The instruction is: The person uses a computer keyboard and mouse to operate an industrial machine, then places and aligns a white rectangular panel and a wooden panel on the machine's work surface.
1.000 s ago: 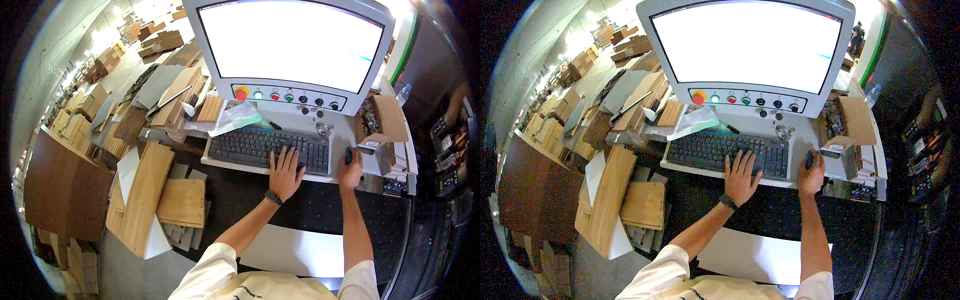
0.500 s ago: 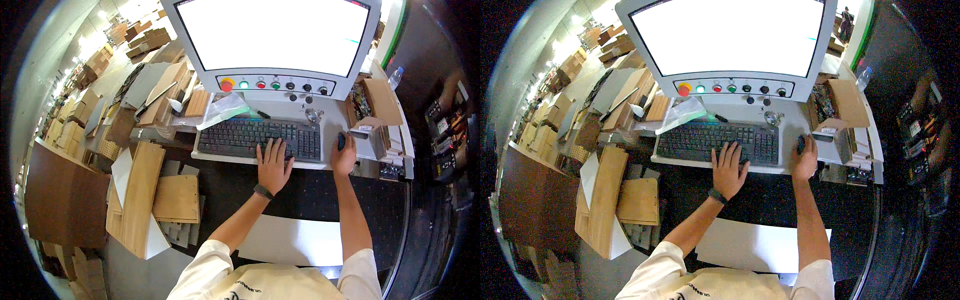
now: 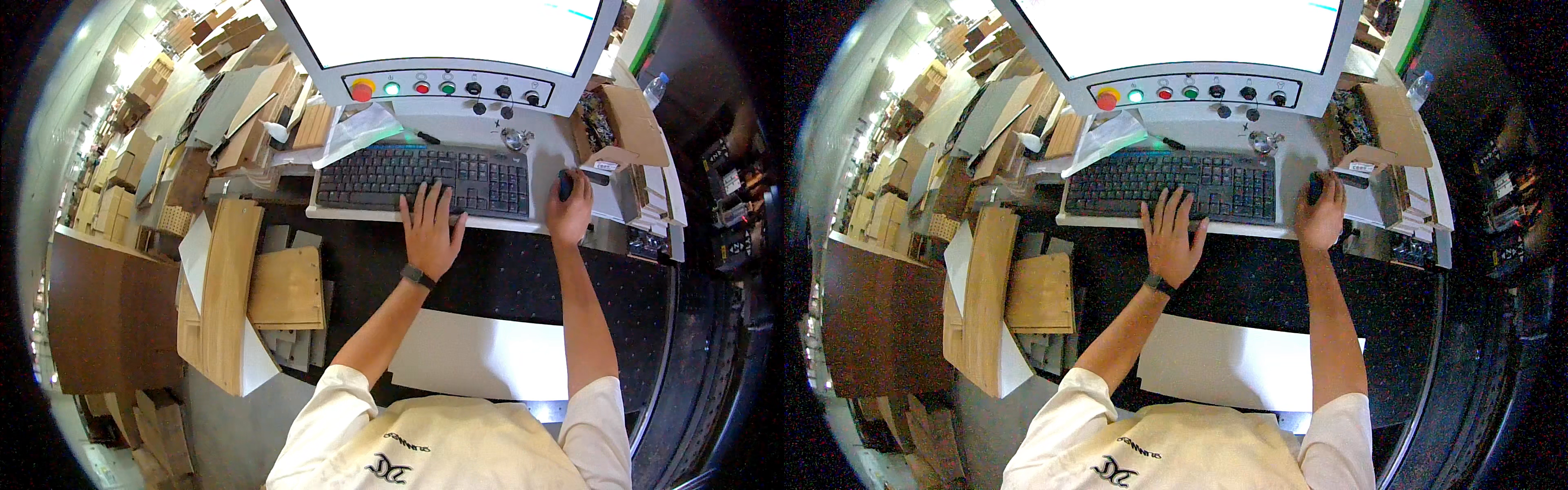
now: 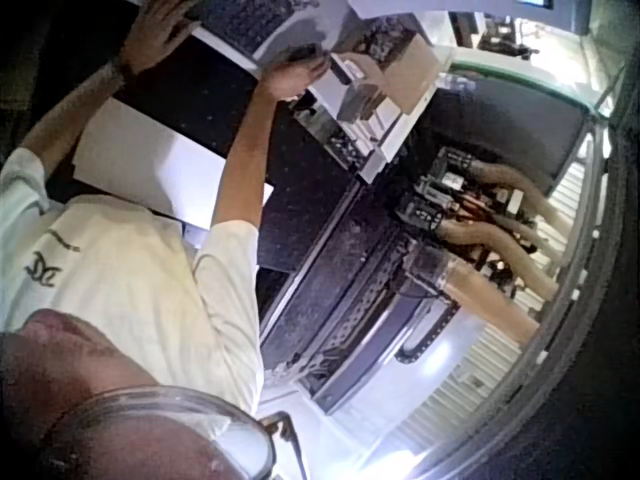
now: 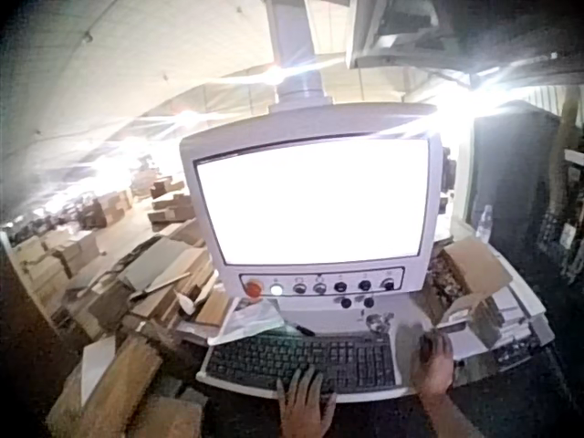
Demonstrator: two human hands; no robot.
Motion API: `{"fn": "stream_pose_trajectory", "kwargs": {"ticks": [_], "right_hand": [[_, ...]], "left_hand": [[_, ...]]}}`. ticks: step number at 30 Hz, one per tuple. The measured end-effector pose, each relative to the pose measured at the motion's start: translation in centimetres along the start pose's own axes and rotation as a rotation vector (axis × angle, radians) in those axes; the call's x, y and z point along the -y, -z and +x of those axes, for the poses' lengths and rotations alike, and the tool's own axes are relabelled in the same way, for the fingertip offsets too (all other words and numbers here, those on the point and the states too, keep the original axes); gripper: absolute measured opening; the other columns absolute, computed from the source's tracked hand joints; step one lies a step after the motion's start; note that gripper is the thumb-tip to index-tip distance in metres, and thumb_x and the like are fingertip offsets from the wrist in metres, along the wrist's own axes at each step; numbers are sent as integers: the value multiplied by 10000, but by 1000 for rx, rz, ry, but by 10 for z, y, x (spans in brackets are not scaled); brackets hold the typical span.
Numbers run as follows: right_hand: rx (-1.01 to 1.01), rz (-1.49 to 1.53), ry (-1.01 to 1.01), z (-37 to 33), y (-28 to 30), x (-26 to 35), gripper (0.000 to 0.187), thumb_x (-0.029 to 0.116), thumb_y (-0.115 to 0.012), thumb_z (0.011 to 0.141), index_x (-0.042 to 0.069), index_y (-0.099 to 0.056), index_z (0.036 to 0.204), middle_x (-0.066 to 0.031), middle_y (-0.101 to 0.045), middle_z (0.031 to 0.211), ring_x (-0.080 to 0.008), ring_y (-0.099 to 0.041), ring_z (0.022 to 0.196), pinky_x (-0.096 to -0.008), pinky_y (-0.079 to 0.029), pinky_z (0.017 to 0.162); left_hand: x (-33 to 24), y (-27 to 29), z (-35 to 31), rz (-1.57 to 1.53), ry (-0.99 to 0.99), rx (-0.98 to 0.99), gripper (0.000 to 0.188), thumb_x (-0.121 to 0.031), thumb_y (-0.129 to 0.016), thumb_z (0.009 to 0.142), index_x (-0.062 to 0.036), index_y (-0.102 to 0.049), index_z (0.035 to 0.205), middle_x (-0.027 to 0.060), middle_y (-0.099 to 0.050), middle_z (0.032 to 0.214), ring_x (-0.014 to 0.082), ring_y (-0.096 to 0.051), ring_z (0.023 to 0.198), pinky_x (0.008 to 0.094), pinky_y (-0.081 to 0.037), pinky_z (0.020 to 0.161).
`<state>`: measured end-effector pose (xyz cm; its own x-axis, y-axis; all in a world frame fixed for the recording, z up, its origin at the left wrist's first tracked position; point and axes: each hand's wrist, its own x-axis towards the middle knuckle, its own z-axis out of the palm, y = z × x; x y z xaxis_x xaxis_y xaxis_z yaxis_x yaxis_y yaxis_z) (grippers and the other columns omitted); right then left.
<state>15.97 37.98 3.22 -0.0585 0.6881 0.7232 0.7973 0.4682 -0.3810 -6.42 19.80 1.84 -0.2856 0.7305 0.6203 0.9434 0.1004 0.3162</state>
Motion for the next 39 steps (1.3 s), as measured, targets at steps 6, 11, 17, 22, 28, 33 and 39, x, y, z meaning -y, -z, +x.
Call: {"fn": "stream_pose_trajectory", "kwargs": {"ticks": [6, 11, 17, 22, 28, 33, 39], "right_hand": [[-9, 8, 19, 2, -1, -2, 303, 121, -714, 937, -34, -668, 1192, -259, -681, 1260, -452, -640, 1192, -503, -512, 1038], [218, 53, -118, -5, -9, -25, 530, 245, -706, 959, -13, -559, 1399, -267, -614, 1382, -472, -586, 1247, -532, -478, 1087], [143, 82, -102, 1, 0, -2, 360, 176, -647, 989, 4, -602, 1303, -242, -589, 1414, -460, -517, 1351, -524, -415, 1161], [145, 60, -118, 0, -4, -5, 365, 181, -646, 1001, 27, -593, 1327, -245, -577, 1429, -454, -510, 1365, -525, -412, 1164], [178, 90, -148, 1, -3, 0, 373, 172, -655, 1006, 25, -589, 1343, -249, -559, 1454, -455, -492, 1385, -523, -407, 1172], [138, 59, -84, -3, -8, -17, 430, 173, -679, 993, 23, -568, 1380, -257, -530, 1489, -461, -473, 1404, -531, -407, 1173], [18, 156, -21, -14, 13, -6, 465, 111, -697, 979, -7, -544, 1401, -241, -520, 1504, -445, -442, 1444, -524, -378, 1199]], "left_hand": [[2, -3, 9, 10, 4, 11, 492, -356, -667, 1000, -36, -630, 1371, 155, -562, 1502, 380, -443, 1465, 667, -191, 1252], [5, -7, 12, 0, 10, 16, 517, -360, -669, 997, -47, -608, 1405, 145, -552, 1519, 380, -439, 1467, 656, -180, 1263], [5, -6, 16, 21, 20, 9, 510, -369, -666, 1000, -38, -626, 1386, 152, -547, 1525, 382, -439, 1471, 670, -177, 1255], [-3, -5, 7, -48, 23, 12, 492, -350, -671, 997, -47, -633, 1383, 158, -536, 1537, 390, -422, 1488, 680, -158, 1254], [-55, 4, -62, -307, -165, 97, 398, -312, -703, 988, -104, -670, 1326, 126, -552, 1542, 376, -435, 1498, 670, -173, 1255], [-92, -8, -106, -424, -262, 133, 370, -299, -717, 975, -133, -673, 1304, 106, -575, 1519, 348, -459, 1489, 666, -177, 1261], [-67, -9, 14, -317, 51, -27, 309, -227, -688, 980, -92, -666, 1257, 151, -649, 1361, 402, -576, 1279, 602, -335, 1189]]}}
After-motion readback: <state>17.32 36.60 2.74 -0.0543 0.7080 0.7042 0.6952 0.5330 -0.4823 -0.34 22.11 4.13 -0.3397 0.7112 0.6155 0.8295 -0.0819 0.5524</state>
